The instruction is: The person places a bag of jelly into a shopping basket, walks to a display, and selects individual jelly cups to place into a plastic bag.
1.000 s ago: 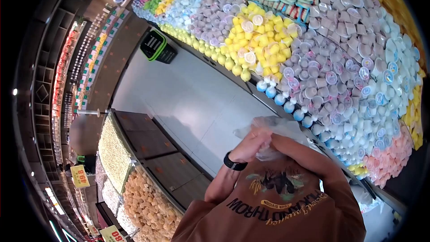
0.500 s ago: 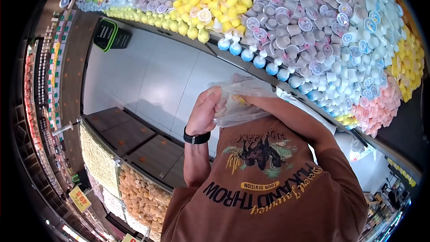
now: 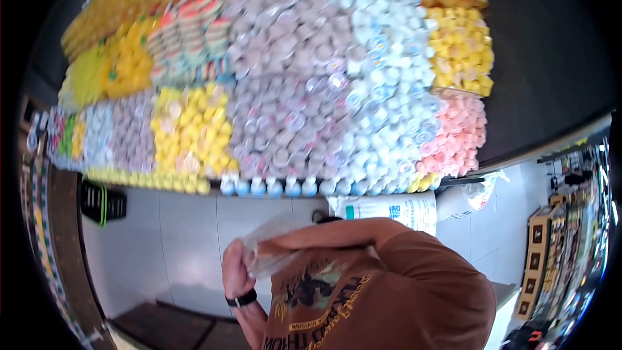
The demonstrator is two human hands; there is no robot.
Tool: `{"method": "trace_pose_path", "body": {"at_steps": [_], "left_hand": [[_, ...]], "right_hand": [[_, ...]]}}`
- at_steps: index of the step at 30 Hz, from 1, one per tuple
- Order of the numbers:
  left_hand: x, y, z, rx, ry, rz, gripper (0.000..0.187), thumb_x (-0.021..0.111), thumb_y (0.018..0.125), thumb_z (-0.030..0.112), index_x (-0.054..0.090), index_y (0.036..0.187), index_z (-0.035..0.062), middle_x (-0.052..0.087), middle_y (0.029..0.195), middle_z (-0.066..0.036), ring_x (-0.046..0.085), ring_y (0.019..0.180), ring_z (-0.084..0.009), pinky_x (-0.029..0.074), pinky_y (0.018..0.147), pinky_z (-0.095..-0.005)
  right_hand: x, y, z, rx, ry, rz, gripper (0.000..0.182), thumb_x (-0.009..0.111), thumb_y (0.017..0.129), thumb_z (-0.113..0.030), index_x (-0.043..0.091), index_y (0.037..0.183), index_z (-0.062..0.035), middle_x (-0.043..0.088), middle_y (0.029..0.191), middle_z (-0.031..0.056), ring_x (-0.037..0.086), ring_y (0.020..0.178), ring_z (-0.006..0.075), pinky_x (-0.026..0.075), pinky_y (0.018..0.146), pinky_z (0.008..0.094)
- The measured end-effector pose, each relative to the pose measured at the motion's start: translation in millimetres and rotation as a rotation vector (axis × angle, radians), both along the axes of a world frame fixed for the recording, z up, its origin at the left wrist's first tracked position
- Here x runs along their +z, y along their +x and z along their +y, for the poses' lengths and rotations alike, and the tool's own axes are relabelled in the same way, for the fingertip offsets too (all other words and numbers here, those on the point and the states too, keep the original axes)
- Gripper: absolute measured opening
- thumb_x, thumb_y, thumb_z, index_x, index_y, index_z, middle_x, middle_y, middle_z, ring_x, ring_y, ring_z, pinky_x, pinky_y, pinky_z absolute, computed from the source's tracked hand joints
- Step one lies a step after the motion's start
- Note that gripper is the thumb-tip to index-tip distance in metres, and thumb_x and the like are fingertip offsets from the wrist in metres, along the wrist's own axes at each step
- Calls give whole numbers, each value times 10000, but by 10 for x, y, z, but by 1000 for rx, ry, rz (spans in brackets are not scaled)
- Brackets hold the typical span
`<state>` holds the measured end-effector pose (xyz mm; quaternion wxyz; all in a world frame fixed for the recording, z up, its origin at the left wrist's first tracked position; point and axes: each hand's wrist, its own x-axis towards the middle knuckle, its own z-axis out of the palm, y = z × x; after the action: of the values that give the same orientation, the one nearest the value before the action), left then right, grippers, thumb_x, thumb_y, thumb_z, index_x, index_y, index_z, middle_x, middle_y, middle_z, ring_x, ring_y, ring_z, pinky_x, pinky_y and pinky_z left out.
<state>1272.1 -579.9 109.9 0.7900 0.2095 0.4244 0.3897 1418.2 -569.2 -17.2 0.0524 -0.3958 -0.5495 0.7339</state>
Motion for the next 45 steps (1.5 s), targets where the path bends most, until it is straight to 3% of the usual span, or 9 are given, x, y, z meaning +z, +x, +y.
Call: {"method": "trace_pose_path", "body": {"at_steps": [6,9,16,20,24,31,36,40,45], "left_hand": [[75,110,-25,20,22,42,269,512,968,286,436,757,136,366,575,48,341,456,-67,284,403,-231],[-69,114,-2,-38,76,-14,282,497,972,293,417,749,140,356,563,47,334,446,-67,280,399,-236],[28,251,-27,19,-60,22,202,520,972,265,472,830,129,408,598,39,354,456,-63,279,401,-213],[-21,418,60,5,-59,-12,197,507,979,244,469,826,126,391,591,39,331,454,-61,269,396,-217],[-89,482,43,56,-89,69,206,500,977,243,438,814,132,385,582,35,328,438,-69,267,376,-231],[-247,527,-25,55,-38,36,228,547,940,289,467,804,124,382,554,32,336,425,-76,253,374,-243],[-129,676,-80,65,-50,66,320,520,946,314,371,706,164,333,526,38,302,399,-91,237,362,-259],[-1,773,-88,121,-143,236,341,569,935,316,398,683,162,388,542,41,368,439,-92,280,379,-234],[-96,754,-139,142,-91,166,357,577,934,306,401,659,161,369,512,45,353,416,-90,270,369,-233]], "right_hand": [[-4,241,103,-80,-93,6,364,511,913,-298,551,1211,-93,631,1031,111,606,921,204,455,818,366],[1119,809,148,192,628,-175,368,516,957,-293,530,1242,-60,617,1077,82,591,935,218,465,816,325],[1623,2182,183,-897,88,814,355,558,950,-252,508,1268,-102,586,1220,95,597,976,120,502,695,219],[1690,2606,189,-970,110,1224,341,523,974,-234,482,1267,-63,530,1281,200,586,934,138,480,701,235],[1742,2717,166,-1180,110,1147,379,583,939,-220,483,1280,-88,519,1279,231,529,715,120,457,645,233],[2301,3864,477,-1440,653,463,345,537,956,-159,488,1288,-80,611,1098,39,602,907,119,506,720,257],[2643,5105,997,-1782,1080,-53,313,513,953,-150,538,1249,-50,602,1093,52,601,853,93,485,695,201],[2722,6112,1514,-1454,1881,-1259,340,534,908,-114,535,1241,-42,576,1148,187,607,940,330,506,799,399],[2810,6293,1784,-1189,1625,-1375,386,531,889,-100,515,1273,-62,501,1257,227,557,1029,393,463,884,449]]}}
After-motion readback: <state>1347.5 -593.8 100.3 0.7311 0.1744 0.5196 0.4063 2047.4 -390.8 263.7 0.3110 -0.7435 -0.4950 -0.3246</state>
